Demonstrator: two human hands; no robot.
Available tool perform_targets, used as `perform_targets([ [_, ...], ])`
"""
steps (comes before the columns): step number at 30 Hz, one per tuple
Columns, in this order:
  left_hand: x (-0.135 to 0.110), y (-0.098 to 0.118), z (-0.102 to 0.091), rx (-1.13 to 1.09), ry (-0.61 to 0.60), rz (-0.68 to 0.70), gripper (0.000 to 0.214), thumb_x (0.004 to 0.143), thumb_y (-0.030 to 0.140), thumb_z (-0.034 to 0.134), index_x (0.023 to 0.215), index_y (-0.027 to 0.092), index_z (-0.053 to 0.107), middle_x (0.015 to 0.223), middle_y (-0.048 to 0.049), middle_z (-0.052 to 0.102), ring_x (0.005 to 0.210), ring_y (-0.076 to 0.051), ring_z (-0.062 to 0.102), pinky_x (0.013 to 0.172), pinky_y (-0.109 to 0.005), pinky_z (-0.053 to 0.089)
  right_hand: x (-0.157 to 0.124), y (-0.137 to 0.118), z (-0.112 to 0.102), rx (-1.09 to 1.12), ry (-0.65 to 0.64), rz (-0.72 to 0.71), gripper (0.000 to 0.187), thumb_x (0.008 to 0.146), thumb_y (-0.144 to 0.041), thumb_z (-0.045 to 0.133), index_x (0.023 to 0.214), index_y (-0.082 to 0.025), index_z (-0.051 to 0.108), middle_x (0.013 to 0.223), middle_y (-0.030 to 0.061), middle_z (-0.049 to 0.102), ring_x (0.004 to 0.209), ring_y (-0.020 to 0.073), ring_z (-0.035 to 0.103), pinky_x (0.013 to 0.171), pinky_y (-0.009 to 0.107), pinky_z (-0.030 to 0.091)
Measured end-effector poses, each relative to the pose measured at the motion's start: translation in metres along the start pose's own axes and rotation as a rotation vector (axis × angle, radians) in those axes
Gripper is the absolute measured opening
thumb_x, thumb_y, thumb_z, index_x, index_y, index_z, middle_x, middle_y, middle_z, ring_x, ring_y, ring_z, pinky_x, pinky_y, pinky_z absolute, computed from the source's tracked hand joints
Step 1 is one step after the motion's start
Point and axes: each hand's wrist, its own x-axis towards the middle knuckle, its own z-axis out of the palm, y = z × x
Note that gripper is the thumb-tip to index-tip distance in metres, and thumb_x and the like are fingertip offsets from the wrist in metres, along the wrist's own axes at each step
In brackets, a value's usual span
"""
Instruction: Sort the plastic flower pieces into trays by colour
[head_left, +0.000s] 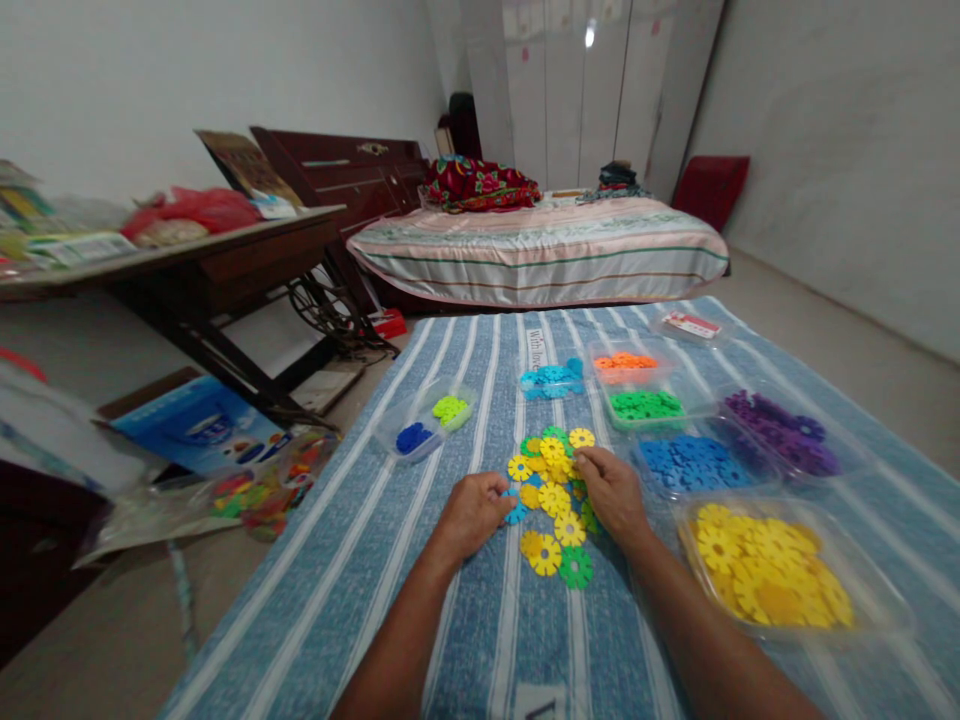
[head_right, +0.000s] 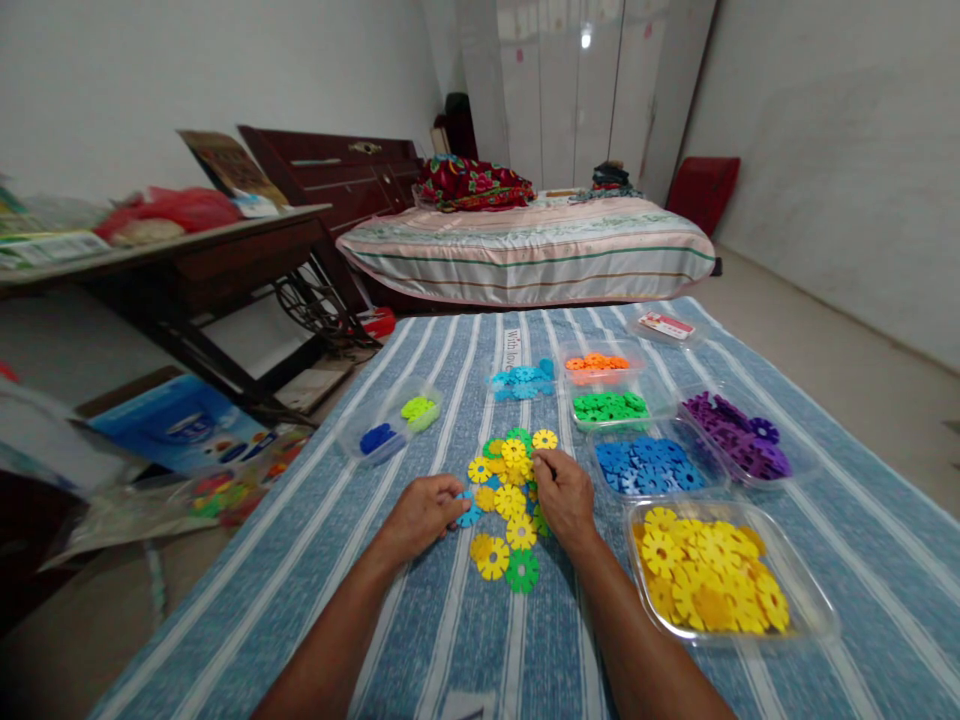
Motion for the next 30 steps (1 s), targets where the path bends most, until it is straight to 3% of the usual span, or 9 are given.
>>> perform_targets([
  [6,-0.002,0.010,-0.013,0.032,-0.021,-0.101,0.016,0.066,0.033,0.057,0.065,0.017,0.055,0.041,0.0056,0.050,0.034,-0.008,0.041,0.039,-0.019,0.029,0.000,-0.001,0.001,0.009,0.005,-0.004,0.032,0.082,-0.038,0.048,0.085,-0.019,0.072,0.085,0.0051,0.072,0.081,0.0216,0.064,0.076,0.032,0.047],
  [10,0.003,0.021,-0.025,0.082,-0.046,-0.063,0.016,0.067,0.030,0.057,0.061,0.016,0.057,0.037,0.0047,0.049,0.032,-0.008,0.040,0.038,-0.018,0.029,0.001,0.000,0.002,0.001,0.002,0.001,0.032,0.082,-0.038,0.048,0.084,-0.018,0.072,0.084,0.0045,0.071,0.080,0.0213,0.064,0.074,0.031,0.047],
  [15,0.023,0.056,-0.031,0.015,0.072,0.006,0.012,0.067,0.026,0.061,0.062,0.015,0.058,0.038,0.0048,0.051,0.032,-0.007,0.040,0.038,-0.017,0.029,0.001,0.000,0.002,-0.011,-0.006,-0.001,0.032,0.083,-0.037,0.047,0.085,-0.018,0.072,0.084,0.0046,0.071,0.080,0.0212,0.064,0.074,0.031,0.047],
  [18,0.040,0.089,-0.030,-0.208,0.191,0.096,0.019,0.069,0.027,0.064,0.083,0.013,0.063,0.051,0.0024,0.061,0.038,-0.007,0.047,0.041,-0.017,0.036,0.001,0.000,0.002,0.000,-0.002,-0.009,0.031,0.083,-0.038,0.048,0.085,-0.019,0.072,0.084,0.0044,0.071,0.080,0.0208,0.064,0.074,0.031,0.047],
  [20,0.050,0.106,-0.029,-0.378,0.220,0.167,0.037,0.070,0.028,0.065,0.104,0.014,0.060,0.070,-0.0022,0.069,0.050,-0.009,0.058,0.048,-0.019,0.044,0.001,0.000,0.002,0.008,0.002,-0.016,0.031,0.083,-0.038,0.048,0.085,-0.019,0.072,0.084,0.0044,0.072,0.080,0.0207,0.064,0.074,0.031,0.048],
  [22,0.056,0.114,-0.028,-0.438,0.224,0.193,0.043,0.071,0.030,0.066,0.110,0.014,0.058,0.082,-0.0053,0.071,0.059,-0.011,0.063,0.053,-0.020,0.047,0.000,0.000,0.002,0.008,0.007,-0.013,0.031,0.083,-0.038,0.048,0.085,-0.019,0.073,0.084,0.0045,0.072,0.080,0.0210,0.065,0.074,0.031,0.048],
  [25,0.058,0.103,-0.023,-0.329,0.190,0.159,0.029,0.069,0.032,0.066,0.091,0.013,0.062,0.078,-0.0050,0.070,0.060,-0.012,0.063,0.053,-0.020,0.046,0.001,-0.001,0.003,-0.003,0.008,-0.004,0.032,0.083,-0.038,0.048,0.085,-0.019,0.073,0.084,0.0043,0.072,0.079,0.0208,0.064,0.074,0.031,0.048],
  [30,0.043,0.058,-0.014,0.059,0.105,0.109,0.008,0.066,0.022,0.058,0.065,0.015,0.063,0.056,0.0013,0.061,0.051,-0.012,0.055,0.052,-0.021,0.039,0.003,0.001,0.003,-0.015,-0.014,-0.002,0.032,0.083,-0.039,0.048,0.087,-0.019,0.073,0.085,0.0050,0.071,0.079,0.0210,0.064,0.074,0.031,0.048],
])
